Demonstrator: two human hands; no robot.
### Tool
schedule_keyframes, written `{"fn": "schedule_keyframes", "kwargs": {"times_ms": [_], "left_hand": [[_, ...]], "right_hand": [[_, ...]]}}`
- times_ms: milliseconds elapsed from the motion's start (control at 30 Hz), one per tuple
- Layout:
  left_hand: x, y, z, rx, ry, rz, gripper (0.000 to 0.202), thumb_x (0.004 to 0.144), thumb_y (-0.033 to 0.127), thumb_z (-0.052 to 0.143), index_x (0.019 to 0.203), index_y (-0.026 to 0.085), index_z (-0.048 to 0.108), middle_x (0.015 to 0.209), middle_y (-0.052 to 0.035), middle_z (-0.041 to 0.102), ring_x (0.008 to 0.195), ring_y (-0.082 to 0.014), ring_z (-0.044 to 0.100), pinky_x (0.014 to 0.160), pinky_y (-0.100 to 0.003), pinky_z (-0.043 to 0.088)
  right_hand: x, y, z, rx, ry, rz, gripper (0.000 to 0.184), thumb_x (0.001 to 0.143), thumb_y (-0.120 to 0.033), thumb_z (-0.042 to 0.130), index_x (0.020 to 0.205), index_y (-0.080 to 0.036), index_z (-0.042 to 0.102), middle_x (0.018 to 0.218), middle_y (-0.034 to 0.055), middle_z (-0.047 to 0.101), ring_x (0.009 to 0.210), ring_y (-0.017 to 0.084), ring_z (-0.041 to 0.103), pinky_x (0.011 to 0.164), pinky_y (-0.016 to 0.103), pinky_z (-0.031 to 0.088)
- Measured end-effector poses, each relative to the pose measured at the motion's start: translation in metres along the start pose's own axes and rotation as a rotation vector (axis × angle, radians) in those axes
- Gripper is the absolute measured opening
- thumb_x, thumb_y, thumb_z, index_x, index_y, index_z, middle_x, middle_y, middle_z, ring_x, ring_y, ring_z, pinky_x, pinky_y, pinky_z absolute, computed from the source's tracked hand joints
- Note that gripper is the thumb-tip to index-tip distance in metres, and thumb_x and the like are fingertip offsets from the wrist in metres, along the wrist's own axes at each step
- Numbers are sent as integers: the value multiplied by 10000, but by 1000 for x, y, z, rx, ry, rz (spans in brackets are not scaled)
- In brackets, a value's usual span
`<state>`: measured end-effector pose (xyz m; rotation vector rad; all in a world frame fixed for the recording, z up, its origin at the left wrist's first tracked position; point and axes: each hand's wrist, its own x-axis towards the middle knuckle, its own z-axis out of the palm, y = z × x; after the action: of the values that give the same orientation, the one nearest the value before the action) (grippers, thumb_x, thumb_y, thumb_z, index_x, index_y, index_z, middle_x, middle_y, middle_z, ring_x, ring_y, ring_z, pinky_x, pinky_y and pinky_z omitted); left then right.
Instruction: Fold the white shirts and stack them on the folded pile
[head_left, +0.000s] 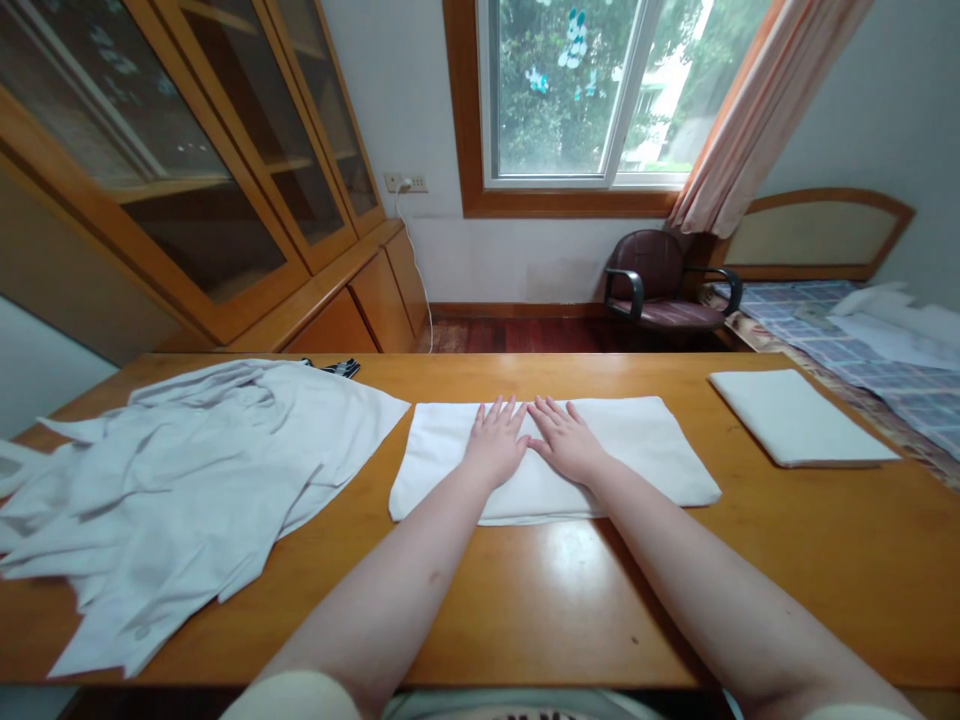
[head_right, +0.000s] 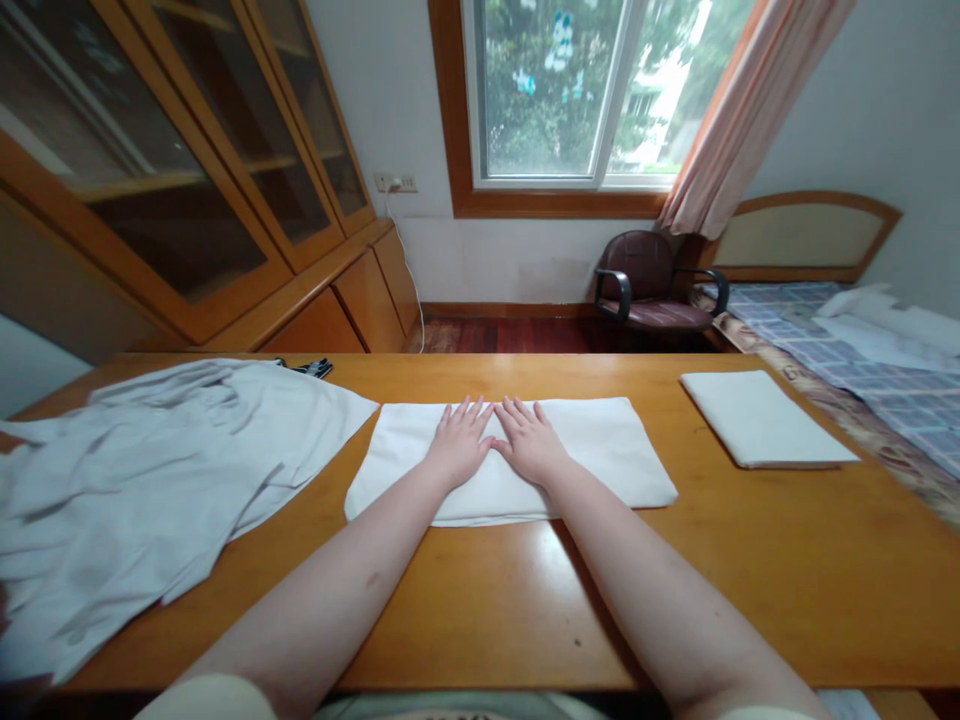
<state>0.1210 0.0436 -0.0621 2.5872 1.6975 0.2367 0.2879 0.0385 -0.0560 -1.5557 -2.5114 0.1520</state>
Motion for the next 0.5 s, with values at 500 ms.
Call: {"fn": "schedule_keyframes", "kwargs": {"times_ms": [500], "left_hand": [[-5, -25, 0, -48, -94, -69, 935, 752, 752, 341, 1461, 159, 201, 1532, -92, 140, 1406, -261, 97, 1127, -390, 134]], "right_hand": [[-7, 26, 0, -20, -81, 176, 785, 860, -669, 223, 1460, -163, 219, 1511, 89, 214, 1393, 231, 159, 1117, 444, 125]]}}
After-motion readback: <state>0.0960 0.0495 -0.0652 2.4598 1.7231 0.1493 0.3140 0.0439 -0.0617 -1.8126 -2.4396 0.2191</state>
